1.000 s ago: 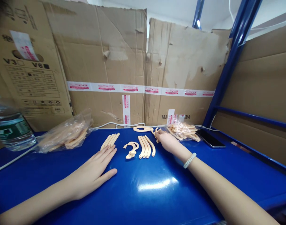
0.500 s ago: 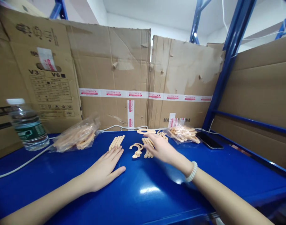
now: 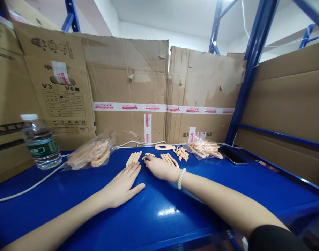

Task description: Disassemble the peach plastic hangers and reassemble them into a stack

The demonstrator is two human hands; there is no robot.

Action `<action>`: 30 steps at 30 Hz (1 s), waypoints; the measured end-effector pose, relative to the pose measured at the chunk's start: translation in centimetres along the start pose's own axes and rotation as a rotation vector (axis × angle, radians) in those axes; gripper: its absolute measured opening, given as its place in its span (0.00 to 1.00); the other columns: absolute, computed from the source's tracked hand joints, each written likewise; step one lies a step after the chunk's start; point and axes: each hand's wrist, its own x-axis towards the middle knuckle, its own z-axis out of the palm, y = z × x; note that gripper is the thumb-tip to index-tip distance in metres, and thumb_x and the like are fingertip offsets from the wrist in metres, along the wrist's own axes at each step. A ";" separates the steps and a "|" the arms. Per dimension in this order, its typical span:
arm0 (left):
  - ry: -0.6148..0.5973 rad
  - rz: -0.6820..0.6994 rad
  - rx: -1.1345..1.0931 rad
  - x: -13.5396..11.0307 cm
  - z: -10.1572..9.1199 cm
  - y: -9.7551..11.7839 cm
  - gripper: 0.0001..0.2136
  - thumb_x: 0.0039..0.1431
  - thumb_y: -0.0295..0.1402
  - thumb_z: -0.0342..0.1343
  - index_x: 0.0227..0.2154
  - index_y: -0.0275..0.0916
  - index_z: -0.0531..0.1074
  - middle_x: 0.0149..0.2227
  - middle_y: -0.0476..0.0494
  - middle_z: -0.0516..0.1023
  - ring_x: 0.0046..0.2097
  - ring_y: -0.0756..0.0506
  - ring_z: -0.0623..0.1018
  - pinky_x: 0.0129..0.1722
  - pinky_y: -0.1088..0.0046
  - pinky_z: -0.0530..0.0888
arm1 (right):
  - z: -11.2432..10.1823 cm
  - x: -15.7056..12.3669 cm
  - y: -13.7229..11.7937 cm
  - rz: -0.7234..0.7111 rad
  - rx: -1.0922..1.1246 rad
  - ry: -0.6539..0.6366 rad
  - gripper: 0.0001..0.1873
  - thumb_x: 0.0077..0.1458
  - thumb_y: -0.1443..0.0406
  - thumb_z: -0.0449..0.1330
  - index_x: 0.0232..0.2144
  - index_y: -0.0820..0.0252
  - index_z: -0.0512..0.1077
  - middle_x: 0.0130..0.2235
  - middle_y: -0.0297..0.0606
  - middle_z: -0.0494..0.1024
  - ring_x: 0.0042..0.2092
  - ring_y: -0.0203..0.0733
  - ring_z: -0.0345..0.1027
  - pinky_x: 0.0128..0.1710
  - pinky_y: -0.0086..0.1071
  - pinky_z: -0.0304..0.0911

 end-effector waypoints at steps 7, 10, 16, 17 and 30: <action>0.009 -0.025 0.012 0.3 -0.1 -0.2 0.37 0.65 0.53 0.37 0.65 0.24 0.53 0.67 0.26 0.48 0.68 0.33 0.49 0.65 0.49 0.54 | -1.0 -0.3 1.0 0.013 0.017 0.073 0.21 0.64 0.73 0.47 0.58 0.68 0.64 0.60 0.54 0.65 0.60 0.47 0.61 0.59 0.39 0.60; -0.002 -0.032 0.018 0.3 0.0 -0.2 0.38 0.65 0.54 0.36 0.65 0.24 0.52 0.67 0.26 0.47 0.68 0.33 0.49 0.65 0.50 0.54 | -2.4 -2.9 1.4 0.052 0.016 0.102 0.23 0.65 0.72 0.46 0.60 0.72 0.61 0.62 0.55 0.62 0.65 0.48 0.53 0.64 0.42 0.53; -0.019 -0.068 0.000 0.4 0.2 0.0 0.38 0.65 0.53 0.36 0.66 0.25 0.48 0.68 0.30 0.45 0.69 0.34 0.47 0.66 0.51 0.51 | -1.9 -7.1 2.0 0.115 0.023 -0.024 0.30 0.66 0.58 0.49 0.63 0.74 0.58 0.65 0.58 0.55 0.68 0.54 0.44 0.66 0.48 0.45; -0.018 -0.067 -0.003 0.4 0.2 0.0 0.38 0.65 0.53 0.37 0.66 0.25 0.48 0.68 0.30 0.45 0.69 0.34 0.47 0.66 0.50 0.50 | -1.5 -7.2 2.1 0.125 0.022 -0.044 0.31 0.66 0.57 0.47 0.63 0.74 0.57 0.66 0.58 0.54 0.68 0.53 0.43 0.67 0.48 0.43; 0.012 -0.063 -0.031 0.7 0.4 -0.2 0.36 0.66 0.52 0.35 0.65 0.25 0.51 0.68 0.30 0.47 0.69 0.34 0.48 0.65 0.50 0.51 | -4.6 -1.4 7.5 0.354 -0.093 -0.029 0.20 0.65 0.59 0.56 0.56 0.60 0.65 0.59 0.46 0.66 0.58 0.52 0.63 0.57 0.53 0.59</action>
